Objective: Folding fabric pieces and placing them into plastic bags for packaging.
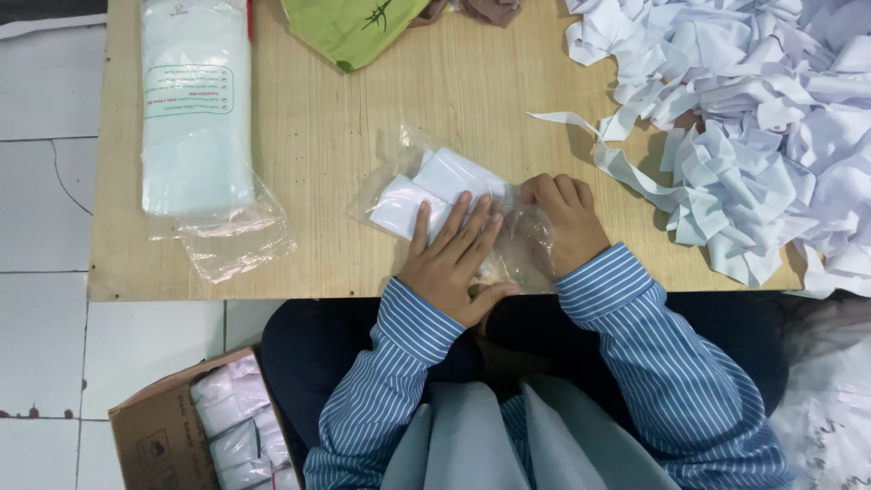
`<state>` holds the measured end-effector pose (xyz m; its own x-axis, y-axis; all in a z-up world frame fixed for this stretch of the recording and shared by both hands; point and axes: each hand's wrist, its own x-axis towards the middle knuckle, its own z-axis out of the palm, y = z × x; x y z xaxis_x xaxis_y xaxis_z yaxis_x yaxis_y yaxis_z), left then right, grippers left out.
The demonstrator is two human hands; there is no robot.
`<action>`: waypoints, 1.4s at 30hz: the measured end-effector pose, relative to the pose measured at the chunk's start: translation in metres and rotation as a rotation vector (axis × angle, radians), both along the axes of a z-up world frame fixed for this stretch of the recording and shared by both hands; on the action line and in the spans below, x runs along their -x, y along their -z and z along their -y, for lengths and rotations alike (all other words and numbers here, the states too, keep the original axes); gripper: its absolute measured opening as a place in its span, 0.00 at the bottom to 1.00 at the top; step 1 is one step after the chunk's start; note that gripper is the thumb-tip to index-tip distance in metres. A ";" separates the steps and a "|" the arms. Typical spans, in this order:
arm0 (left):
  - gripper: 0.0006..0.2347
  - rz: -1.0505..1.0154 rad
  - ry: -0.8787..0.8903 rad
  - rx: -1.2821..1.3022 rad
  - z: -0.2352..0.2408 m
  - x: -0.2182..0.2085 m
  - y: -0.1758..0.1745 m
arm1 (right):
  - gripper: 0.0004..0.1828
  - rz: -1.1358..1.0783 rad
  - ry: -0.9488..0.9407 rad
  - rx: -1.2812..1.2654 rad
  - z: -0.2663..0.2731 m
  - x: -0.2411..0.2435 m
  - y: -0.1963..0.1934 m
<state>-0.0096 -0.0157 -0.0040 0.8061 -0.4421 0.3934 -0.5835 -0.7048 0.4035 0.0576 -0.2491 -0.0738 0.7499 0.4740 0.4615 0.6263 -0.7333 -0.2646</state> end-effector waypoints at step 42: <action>0.41 -0.157 -0.167 -0.156 0.015 -0.004 -0.003 | 0.15 -0.334 -0.073 -0.146 0.016 0.015 -0.114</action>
